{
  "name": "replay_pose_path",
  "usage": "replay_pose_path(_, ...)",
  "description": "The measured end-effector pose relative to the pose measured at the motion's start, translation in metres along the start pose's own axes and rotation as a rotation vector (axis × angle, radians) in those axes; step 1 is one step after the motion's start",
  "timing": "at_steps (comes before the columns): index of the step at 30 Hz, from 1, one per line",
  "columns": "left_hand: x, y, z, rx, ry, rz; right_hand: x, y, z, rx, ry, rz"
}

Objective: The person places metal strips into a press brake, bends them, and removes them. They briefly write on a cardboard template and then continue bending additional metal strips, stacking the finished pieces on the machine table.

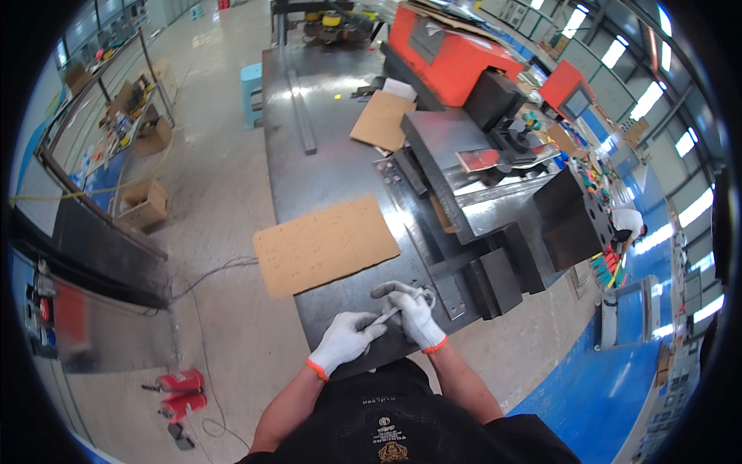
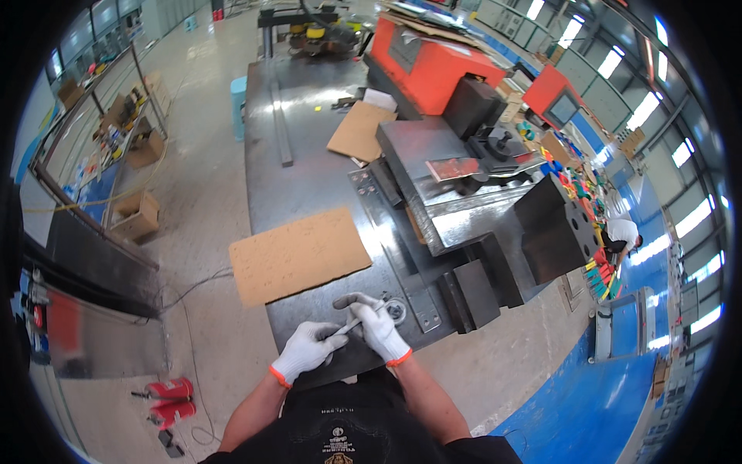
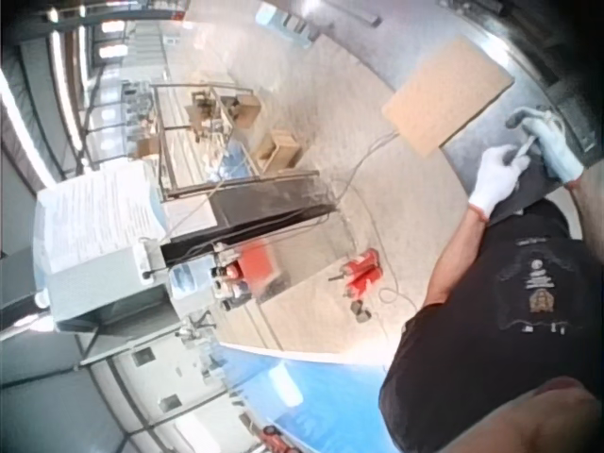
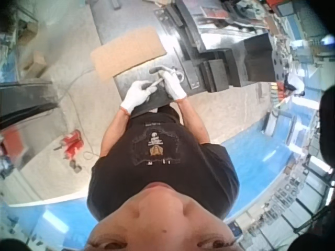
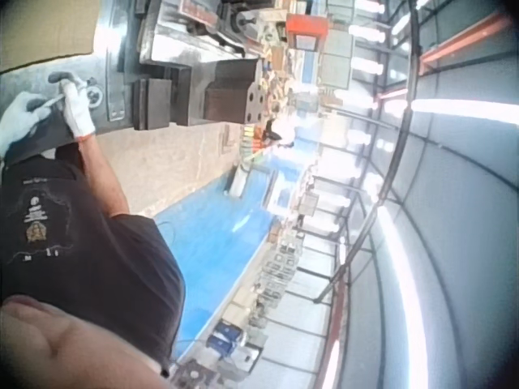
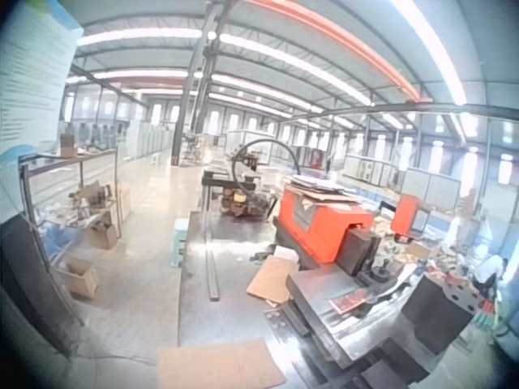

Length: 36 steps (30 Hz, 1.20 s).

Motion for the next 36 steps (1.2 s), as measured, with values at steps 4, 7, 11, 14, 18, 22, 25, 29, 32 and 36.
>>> replay_pose_path(4, 0.000, -0.022, -0.027, -0.403, -0.511, 0.315, 0.019, 0.010, 0.019, -0.173, 0.102, 0.205)
replay_pose_path(7, -0.007, -0.038, -0.020, -0.563, -1.112, 0.599, 0.060, 0.032, 0.016, -0.099, -0.011, 0.461)
replay_pose_path(11, -0.016, -0.070, -0.020, -0.341, -1.292, 0.483, 0.130, 0.083, 0.012, 0.011, -0.044, 0.655)
replay_pose_path(14, -0.028, -0.061, -0.007, -0.368, -1.384, 0.682, 0.173, 0.139, 0.012, -0.037, -0.160, 0.675)
replay_pose_path(18, -0.077, -0.046, 0.026, -0.402, -1.230, 0.841, 0.241, 0.213, 0.061, -0.058, -0.139, 0.685)
replay_pose_path(22, -0.146, -0.050, 0.036, -0.494, -1.082, 0.891, 0.314, 0.271, 0.113, -0.104, -0.185, 0.747)
replay_pose_path(25, -0.208, -0.065, 0.047, -0.529, -1.005, 0.883, 0.384, 0.312, 0.143, -0.121, -0.250, 0.847)
replay_pose_path(29, -0.256, -0.086, 0.069, -0.579, -1.058, 0.883, 0.467, 0.341, 0.144, -0.095, -0.245, 0.965)
replay_pose_path(32, -0.277, -0.105, 0.091, -0.552, -1.110, 0.933, 0.534, 0.322, 0.140, 0.019, -0.194, 1.033)
replay_pose_path(36, -0.279, -0.136, 0.123, -0.614, -1.133, 0.960, 0.614, 0.256, 0.105, 0.184, -0.088, 0.992)
Point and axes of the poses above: each hand's wrist, its own y-axis away from the middle knuckle, its own x-axis out of the back of the hand, z = x × y, the point moved 3 cm from there along -y, towards the middle knuckle, and after that the axes turned 12 degrees about y, right-handed, at the moved point
